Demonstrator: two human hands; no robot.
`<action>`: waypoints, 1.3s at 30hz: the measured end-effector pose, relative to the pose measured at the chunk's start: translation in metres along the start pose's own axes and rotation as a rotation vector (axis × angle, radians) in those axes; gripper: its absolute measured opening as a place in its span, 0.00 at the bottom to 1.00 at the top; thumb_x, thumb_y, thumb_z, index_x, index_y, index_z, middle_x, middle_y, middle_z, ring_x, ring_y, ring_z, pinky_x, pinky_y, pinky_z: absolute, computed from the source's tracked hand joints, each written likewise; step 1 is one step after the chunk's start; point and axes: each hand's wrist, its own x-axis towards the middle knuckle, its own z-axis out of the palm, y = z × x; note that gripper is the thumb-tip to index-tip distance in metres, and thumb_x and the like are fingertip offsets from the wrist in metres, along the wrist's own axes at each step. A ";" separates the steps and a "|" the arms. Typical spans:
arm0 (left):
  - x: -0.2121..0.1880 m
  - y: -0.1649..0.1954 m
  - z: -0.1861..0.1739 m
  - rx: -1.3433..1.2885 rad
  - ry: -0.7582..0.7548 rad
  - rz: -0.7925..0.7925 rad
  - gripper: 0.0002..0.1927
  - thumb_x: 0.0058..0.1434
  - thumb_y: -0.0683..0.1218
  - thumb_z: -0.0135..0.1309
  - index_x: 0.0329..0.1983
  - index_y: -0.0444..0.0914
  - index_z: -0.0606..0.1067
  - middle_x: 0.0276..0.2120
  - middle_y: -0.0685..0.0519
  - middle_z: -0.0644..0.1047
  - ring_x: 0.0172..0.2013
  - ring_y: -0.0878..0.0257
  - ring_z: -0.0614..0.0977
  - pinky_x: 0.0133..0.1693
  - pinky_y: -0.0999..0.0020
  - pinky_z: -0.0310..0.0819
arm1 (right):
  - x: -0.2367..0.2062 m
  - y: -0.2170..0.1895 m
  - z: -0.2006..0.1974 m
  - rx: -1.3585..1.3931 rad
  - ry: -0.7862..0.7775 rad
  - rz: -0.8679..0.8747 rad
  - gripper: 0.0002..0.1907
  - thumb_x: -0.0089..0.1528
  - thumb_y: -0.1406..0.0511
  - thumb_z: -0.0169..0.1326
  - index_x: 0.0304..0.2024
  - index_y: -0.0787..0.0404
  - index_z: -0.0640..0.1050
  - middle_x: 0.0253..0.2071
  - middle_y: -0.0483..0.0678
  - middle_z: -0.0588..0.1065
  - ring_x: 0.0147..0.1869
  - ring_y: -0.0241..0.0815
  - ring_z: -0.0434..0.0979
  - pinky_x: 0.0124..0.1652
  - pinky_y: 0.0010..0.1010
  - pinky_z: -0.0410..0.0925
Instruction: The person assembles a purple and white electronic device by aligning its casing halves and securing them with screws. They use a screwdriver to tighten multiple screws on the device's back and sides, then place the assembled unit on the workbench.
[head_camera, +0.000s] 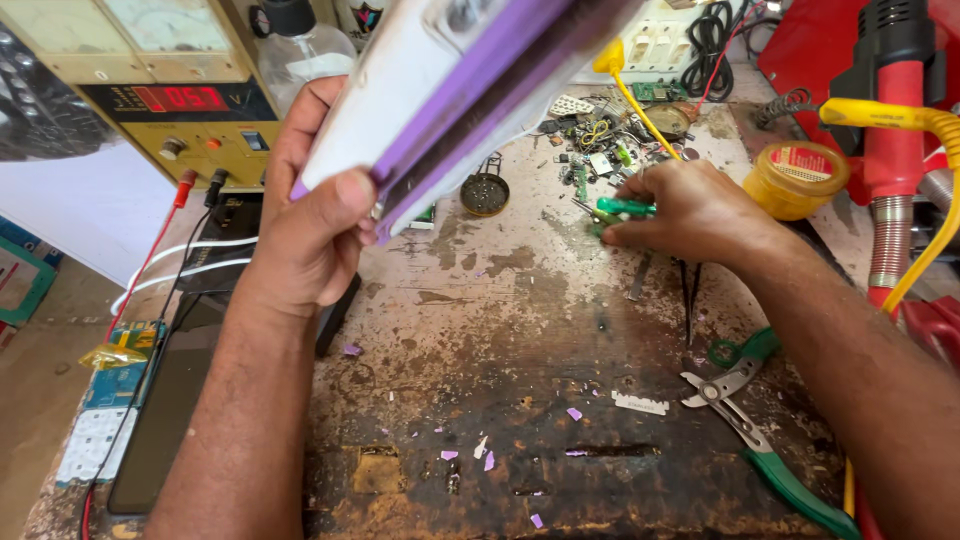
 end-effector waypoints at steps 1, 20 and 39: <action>-0.001 -0.001 -0.002 -0.004 0.046 0.001 0.41 0.51 0.56 0.75 0.62 0.38 0.68 0.41 0.52 0.77 0.32 0.69 0.76 0.31 0.79 0.71 | -0.001 -0.002 -0.001 0.008 -0.006 -0.006 0.21 0.56 0.55 0.67 0.50 0.53 0.83 0.39 0.47 0.83 0.35 0.41 0.81 0.38 0.36 0.74; -0.007 -0.018 0.006 0.206 0.195 -0.043 0.39 0.53 0.54 0.71 0.63 0.39 0.65 0.43 0.50 0.77 0.34 0.68 0.76 0.26 0.75 0.68 | -0.032 -0.002 -0.018 -0.128 0.271 -0.152 0.27 0.59 0.52 0.66 0.57 0.57 0.81 0.43 0.57 0.81 0.43 0.51 0.83 0.46 0.44 0.74; -0.029 -0.025 0.045 0.741 0.018 0.060 0.40 0.52 0.55 0.75 0.58 0.35 0.64 0.50 0.46 0.81 0.52 0.60 0.84 0.54 0.65 0.80 | -0.177 0.044 0.029 -0.277 0.591 -0.192 0.15 0.65 0.59 0.59 0.53 0.52 0.81 0.52 0.53 0.81 0.52 0.57 0.78 0.56 0.47 0.70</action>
